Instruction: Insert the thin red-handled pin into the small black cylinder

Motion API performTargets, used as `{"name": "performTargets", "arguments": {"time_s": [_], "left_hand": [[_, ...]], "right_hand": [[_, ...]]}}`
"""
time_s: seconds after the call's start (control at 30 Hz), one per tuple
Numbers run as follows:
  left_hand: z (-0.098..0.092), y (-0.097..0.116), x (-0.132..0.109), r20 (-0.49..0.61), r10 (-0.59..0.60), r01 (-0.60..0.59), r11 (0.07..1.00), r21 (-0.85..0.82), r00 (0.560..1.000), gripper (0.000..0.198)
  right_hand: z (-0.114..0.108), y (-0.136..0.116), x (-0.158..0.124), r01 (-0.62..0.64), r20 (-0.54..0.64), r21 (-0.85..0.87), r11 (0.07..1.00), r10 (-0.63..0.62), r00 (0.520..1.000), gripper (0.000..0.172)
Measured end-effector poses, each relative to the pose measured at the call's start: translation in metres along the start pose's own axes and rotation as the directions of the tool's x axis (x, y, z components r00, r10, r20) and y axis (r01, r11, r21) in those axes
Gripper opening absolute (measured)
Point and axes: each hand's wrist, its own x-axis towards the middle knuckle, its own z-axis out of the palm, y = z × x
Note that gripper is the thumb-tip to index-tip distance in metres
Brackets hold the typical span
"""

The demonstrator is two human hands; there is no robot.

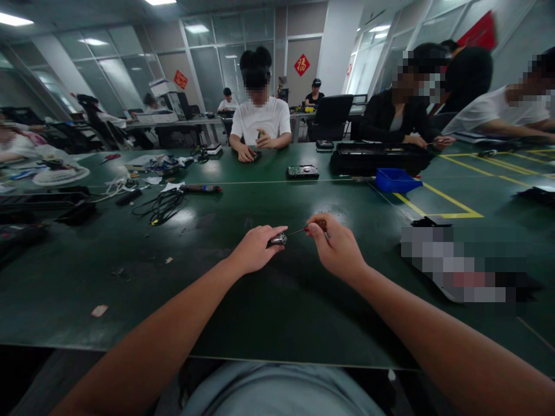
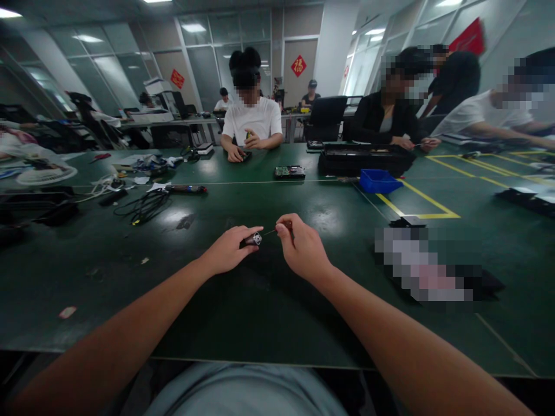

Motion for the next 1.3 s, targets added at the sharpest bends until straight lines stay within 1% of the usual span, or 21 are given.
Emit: {"name": "performTargets", "arguments": {"time_s": [0.1,0.2,0.33,0.5,0.63,0.8,0.9,1.0,1.13,1.23,1.3], "left_hand": [[0.001,-0.002,0.0,0.002,0.024,-0.024,1.0,-0.002,1.0,0.051],[0.002,-0.002,-0.001,0.008,0.018,-0.018,1.0,-0.007,1.0,0.051],[0.002,0.0,-0.001,0.025,-0.004,0.004,1.0,0.006,1.0,0.052],[0.002,0.0,0.0,0.051,-0.007,0.006,1.0,0.018,0.999,0.052],[0.003,-0.002,0.0,0.048,-0.015,0.015,1.0,0.012,0.999,0.051],[0.002,-0.003,0.0,0.058,-0.047,0.047,0.999,-0.006,0.997,0.05],[0.001,-0.001,0.0,0.058,-0.052,0.053,0.998,-0.017,0.997,0.049],[-0.001,0.001,0.0,0.038,-0.07,0.072,0.995,-0.065,0.997,0.043],[-0.002,0.005,0.0,0.017,-0.109,0.111,0.982,-0.152,0.994,0.033],[-0.001,0.009,-0.002,0.036,-0.151,0.156,0.967,-0.201,0.988,0.035],[0.001,0.012,-0.004,0.054,-0.164,0.171,0.968,-0.186,0.985,0.038]], "right_hand": [[-0.001,-0.001,-0.002,0.001,-0.058,0.053,0.999,0.002,0.998,0.018],[-0.001,-0.003,-0.003,0.014,-0.025,0.077,0.997,-0.012,1.0,0.017],[-0.001,-0.004,-0.002,0.007,0.031,0.04,0.999,-0.008,0.999,0.017],[-0.002,-0.004,-0.001,0.026,0.03,-0.007,1.0,-0.025,0.999,0.017],[-0.001,-0.002,-0.001,0.038,0.026,-0.037,0.999,-0.037,0.999,0.017],[-0.001,0.001,-0.001,0.032,-0.027,-0.026,0.999,-0.033,0.999,0.018],[-0.001,0.0,-0.002,0.041,-0.035,-0.021,0.999,-0.041,0.999,0.018],[-0.002,-0.001,-0.003,0.046,-0.042,-0.023,0.999,-0.047,0.998,0.018],[-0.004,0.0,-0.002,0.041,-0.093,0.009,0.999,-0.04,0.995,0.018],[-0.007,0.0,-0.001,0.038,-0.134,0.035,0.999,-0.033,0.99,0.018],[-0.009,-0.001,-0.001,0.039,-0.151,0.04,0.998,-0.033,0.988,0.018]]}}
